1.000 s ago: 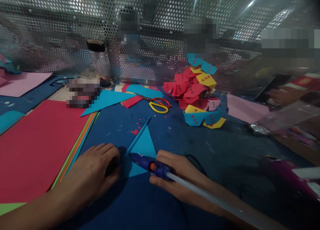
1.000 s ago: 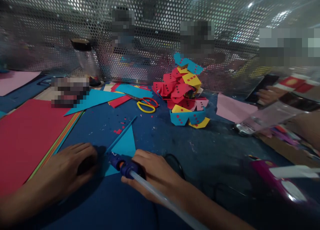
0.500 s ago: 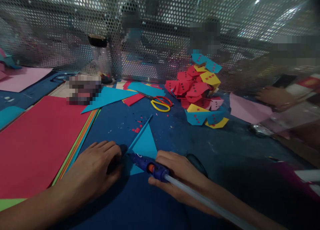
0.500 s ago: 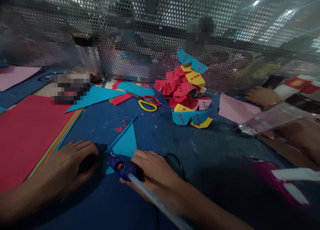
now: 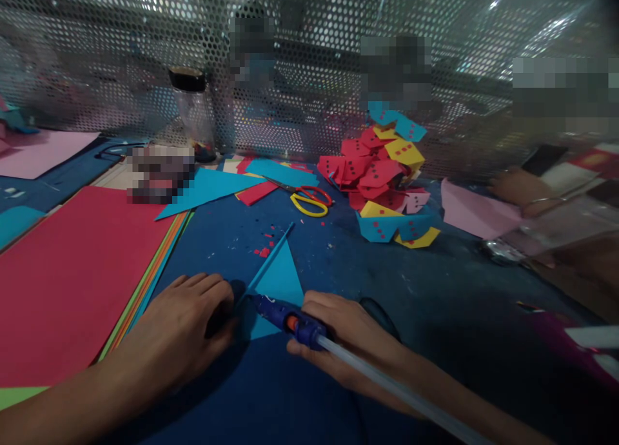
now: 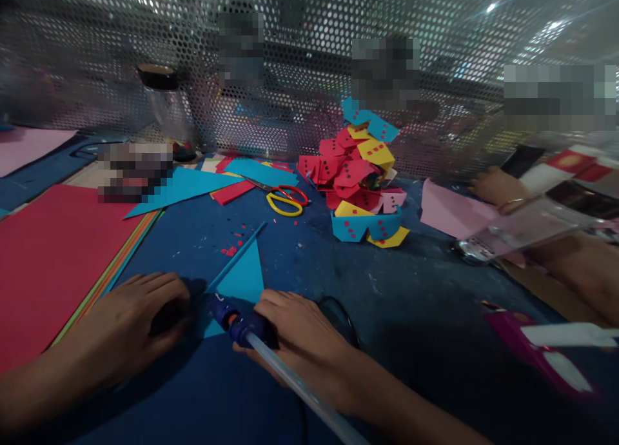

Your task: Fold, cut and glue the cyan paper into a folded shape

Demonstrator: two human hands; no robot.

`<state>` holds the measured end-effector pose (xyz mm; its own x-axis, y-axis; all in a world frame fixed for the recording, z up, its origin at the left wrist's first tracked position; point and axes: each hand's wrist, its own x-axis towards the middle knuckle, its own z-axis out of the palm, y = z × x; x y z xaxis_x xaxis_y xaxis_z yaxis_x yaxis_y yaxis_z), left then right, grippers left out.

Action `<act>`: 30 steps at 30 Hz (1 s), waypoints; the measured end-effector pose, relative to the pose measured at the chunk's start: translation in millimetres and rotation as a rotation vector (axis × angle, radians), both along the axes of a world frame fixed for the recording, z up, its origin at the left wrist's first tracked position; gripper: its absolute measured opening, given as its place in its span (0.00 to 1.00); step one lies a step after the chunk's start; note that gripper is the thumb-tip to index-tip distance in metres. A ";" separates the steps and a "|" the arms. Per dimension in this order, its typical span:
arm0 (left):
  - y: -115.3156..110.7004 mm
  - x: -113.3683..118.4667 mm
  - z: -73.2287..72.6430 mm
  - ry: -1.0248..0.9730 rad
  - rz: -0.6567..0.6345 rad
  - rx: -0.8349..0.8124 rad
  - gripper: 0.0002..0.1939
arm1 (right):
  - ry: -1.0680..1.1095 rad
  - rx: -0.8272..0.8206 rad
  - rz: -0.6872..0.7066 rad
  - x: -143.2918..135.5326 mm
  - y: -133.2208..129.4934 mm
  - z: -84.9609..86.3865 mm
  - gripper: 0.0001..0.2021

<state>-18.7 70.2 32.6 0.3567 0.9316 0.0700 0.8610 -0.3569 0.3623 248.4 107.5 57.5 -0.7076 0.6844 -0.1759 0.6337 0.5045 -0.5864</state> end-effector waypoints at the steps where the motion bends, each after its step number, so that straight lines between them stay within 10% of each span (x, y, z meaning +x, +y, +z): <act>1: 0.1 -0.1 -0.2 0.000 -0.004 0.007 0.04 | 0.000 -0.003 -0.007 0.1 0.0 0.7 0.15; 30: 0.4 0.4 -0.5 0.007 0.000 0.017 0.06 | -0.150 0.067 -0.165 2.9 8.2 0.8 0.12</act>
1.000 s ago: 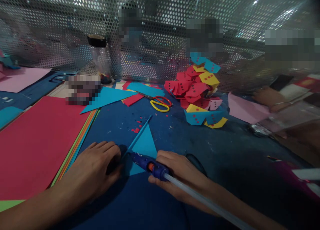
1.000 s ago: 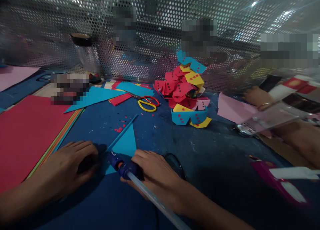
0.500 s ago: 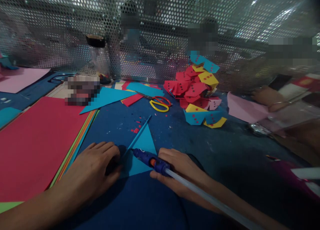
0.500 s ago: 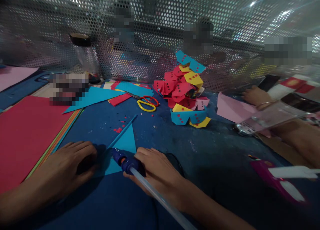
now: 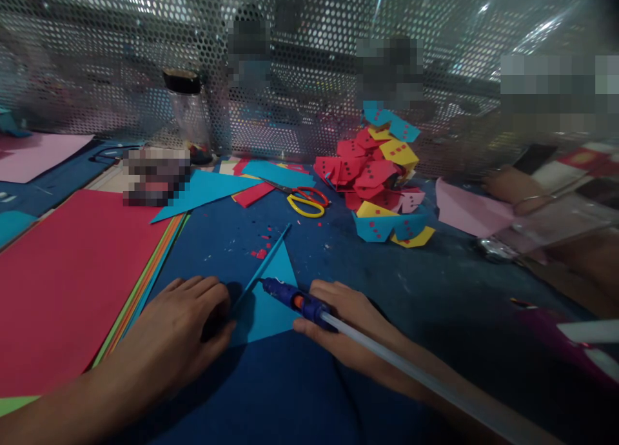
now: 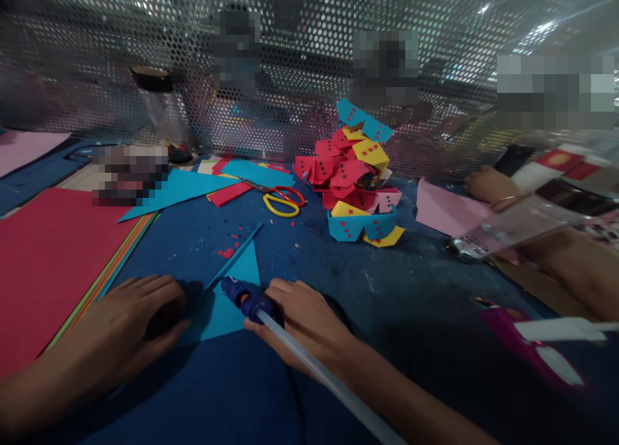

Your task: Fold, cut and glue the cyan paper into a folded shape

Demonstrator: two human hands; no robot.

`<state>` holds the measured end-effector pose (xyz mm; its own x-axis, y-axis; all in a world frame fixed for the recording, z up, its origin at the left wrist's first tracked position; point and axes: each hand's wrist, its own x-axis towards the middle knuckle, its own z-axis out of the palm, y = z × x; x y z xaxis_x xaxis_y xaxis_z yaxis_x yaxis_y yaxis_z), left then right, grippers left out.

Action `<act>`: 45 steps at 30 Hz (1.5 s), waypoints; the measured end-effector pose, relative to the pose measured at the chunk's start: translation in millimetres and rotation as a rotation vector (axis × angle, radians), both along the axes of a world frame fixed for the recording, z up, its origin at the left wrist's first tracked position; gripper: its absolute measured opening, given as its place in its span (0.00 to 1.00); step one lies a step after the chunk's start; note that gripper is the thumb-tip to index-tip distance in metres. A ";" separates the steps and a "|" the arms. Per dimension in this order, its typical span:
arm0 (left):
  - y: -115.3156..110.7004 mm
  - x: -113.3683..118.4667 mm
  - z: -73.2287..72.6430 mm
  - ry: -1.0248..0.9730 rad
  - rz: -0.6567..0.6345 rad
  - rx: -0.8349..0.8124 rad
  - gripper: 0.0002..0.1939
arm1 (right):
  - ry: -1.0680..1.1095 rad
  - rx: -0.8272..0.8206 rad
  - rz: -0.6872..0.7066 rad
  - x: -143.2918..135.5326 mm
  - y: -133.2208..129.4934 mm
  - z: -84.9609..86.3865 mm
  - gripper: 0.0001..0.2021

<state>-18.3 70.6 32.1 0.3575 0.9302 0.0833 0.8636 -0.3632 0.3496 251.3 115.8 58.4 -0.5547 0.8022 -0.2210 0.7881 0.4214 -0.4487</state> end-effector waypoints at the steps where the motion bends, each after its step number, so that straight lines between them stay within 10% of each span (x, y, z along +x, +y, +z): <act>1: 0.0 0.0 -0.1 0.000 -0.001 0.001 0.06 | 0.002 0.016 0.000 0.4 0.3 -0.7 0.11; 28: -0.4 -1.2 -0.9 -0.013 -0.017 0.042 0.06 | 0.036 0.112 -0.097 5.0 7.0 0.2 0.08; 45: -0.3 -0.6 -2.2 -0.010 0.009 0.025 0.05 | 0.440 -0.238 -0.246 15.4 8.0 9.0 0.17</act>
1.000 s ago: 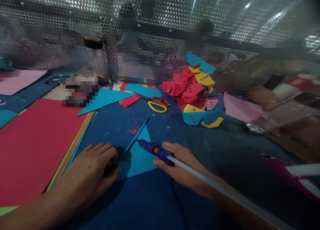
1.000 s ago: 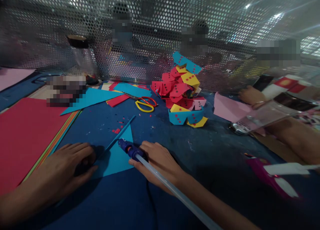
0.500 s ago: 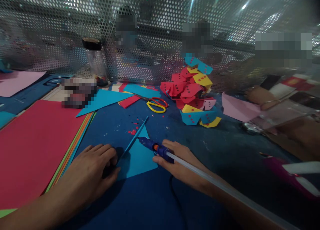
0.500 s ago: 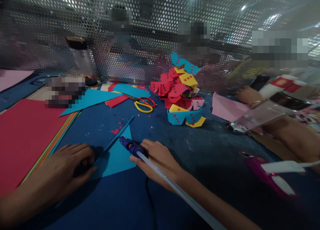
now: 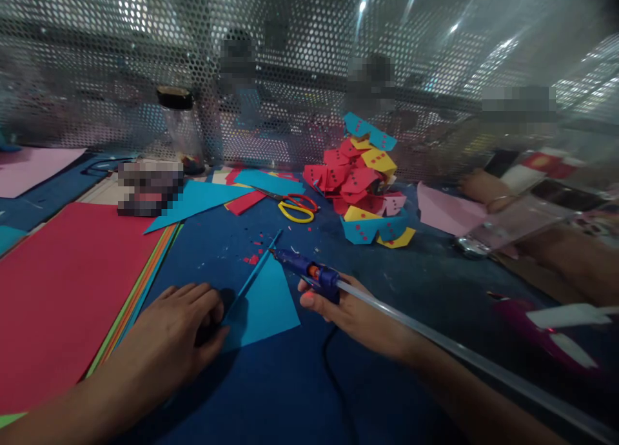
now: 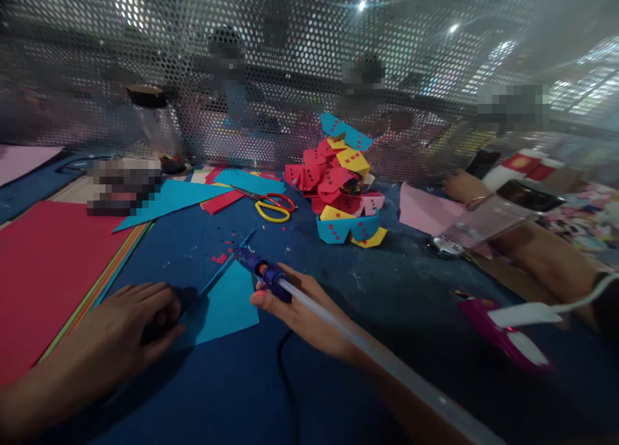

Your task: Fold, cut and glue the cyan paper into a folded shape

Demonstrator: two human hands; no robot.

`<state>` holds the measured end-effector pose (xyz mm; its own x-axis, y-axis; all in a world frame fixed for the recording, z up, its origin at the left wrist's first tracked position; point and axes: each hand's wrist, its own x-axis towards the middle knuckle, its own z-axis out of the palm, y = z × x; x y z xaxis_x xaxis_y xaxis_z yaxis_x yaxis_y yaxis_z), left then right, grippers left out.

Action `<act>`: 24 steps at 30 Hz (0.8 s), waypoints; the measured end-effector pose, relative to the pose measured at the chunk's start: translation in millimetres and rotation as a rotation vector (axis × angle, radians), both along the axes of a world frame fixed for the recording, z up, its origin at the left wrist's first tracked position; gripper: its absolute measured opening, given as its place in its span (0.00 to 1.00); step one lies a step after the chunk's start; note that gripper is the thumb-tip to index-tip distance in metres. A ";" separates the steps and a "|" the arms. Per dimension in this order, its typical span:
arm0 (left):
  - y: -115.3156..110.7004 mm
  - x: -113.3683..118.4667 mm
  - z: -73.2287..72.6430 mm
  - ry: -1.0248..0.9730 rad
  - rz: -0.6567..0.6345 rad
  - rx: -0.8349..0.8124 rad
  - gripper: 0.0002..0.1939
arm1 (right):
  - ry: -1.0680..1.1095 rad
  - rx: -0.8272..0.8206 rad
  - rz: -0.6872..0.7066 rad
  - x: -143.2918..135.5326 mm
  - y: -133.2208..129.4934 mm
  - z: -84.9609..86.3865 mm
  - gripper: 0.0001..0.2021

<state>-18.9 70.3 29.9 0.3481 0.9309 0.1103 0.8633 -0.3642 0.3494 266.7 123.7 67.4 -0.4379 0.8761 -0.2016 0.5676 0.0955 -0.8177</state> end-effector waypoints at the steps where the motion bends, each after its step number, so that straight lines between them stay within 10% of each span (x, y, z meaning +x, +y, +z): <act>1: 0.1 -0.3 -0.7 0.001 0.002 -0.001 0.06 | -0.005 0.033 -0.004 0.5 -0.3 1.0 0.16; 10: 0.7 0.9 1.7 0.006 0.030 -0.030 0.08 | -0.136 0.274 -0.069 13.6 -4.9 1.3 0.14; 18: 0.5 -0.9 -1.4 0.003 0.000 0.003 0.07 | -0.552 0.710 -0.383 48.7 -25.6 -2.7 0.19; 24: -1.4 -3.9 0.8 0.016 -0.017 0.012 0.09 | -0.777 0.711 -0.594 88.0 -49.4 -22.2 0.18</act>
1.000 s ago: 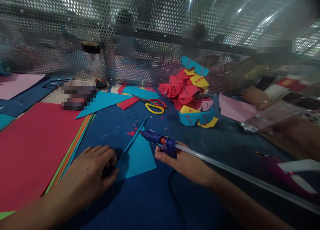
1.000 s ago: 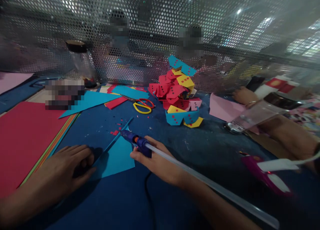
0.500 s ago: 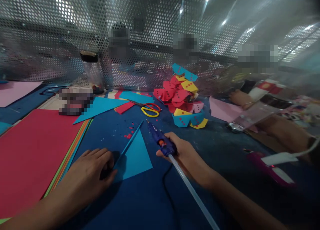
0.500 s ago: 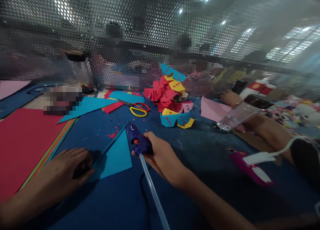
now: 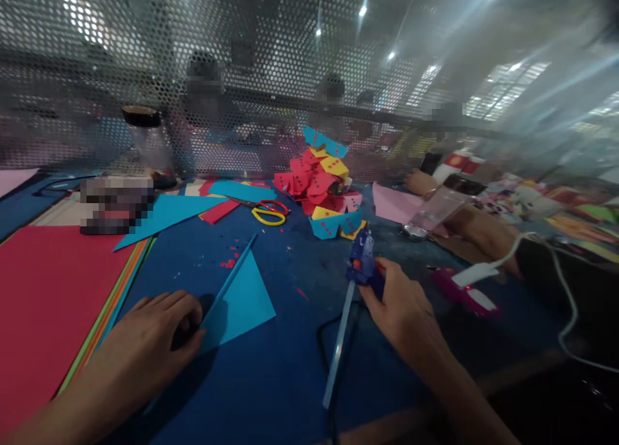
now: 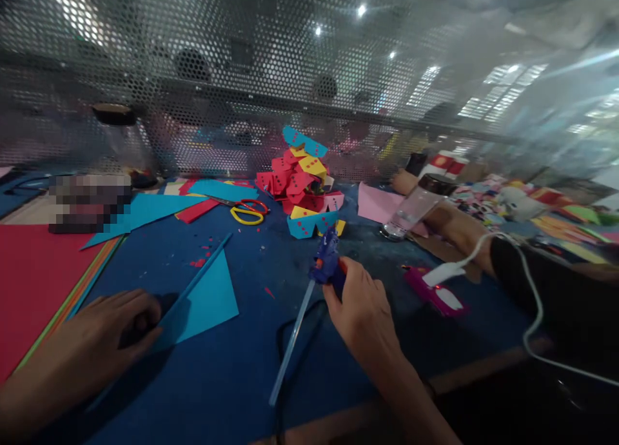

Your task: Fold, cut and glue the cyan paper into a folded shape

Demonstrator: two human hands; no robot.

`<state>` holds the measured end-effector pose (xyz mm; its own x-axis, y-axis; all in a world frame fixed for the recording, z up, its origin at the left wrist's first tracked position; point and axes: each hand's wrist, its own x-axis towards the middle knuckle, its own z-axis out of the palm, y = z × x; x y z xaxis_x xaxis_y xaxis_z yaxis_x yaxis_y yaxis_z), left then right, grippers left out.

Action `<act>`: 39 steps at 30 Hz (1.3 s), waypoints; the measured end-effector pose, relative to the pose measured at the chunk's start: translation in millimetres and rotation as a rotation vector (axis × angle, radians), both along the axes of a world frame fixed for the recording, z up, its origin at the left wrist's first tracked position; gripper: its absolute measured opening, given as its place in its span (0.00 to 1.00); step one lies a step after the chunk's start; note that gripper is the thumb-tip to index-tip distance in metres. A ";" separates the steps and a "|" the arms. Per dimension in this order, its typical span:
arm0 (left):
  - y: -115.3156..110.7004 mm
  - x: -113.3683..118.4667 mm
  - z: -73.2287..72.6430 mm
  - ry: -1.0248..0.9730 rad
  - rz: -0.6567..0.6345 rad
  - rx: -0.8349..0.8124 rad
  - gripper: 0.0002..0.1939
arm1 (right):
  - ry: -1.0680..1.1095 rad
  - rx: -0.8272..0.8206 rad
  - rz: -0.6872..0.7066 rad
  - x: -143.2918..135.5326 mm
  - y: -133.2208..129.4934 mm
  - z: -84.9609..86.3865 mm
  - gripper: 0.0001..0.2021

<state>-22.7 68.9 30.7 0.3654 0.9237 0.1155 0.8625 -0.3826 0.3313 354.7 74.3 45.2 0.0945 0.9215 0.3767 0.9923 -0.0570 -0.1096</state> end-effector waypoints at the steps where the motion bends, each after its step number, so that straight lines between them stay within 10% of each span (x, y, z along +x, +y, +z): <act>1: -0.1 -0.3 0.6 -0.005 -0.005 0.009 0.09 | -0.022 -0.030 -0.051 5.2 -1.7 -2.9 0.17; 10: 0.5 -5.3 -4.0 0.017 -0.002 0.066 0.11 | -0.114 -0.351 -0.245 9.8 3.1 1.7 0.19; 23: 8.1 -9.7 -7.9 0.035 0.000 0.149 0.10 | -0.274 -0.277 -0.196 21.5 10.0 -10.5 0.19; 28: 7.8 -10.7 -5.9 0.064 -0.018 0.130 0.12 | -0.518 -0.083 0.047 24.2 0.7 8.5 0.21; 32: 6.8 -10.4 -6.1 0.087 -0.048 0.202 0.15 | -0.280 0.083 0.483 -10.6 13.3 31.2 0.13; 39: 3.9 -7.2 -6.7 0.165 -0.116 0.330 0.17 | -0.123 -0.178 1.016 -107.2 52.5 31.3 0.09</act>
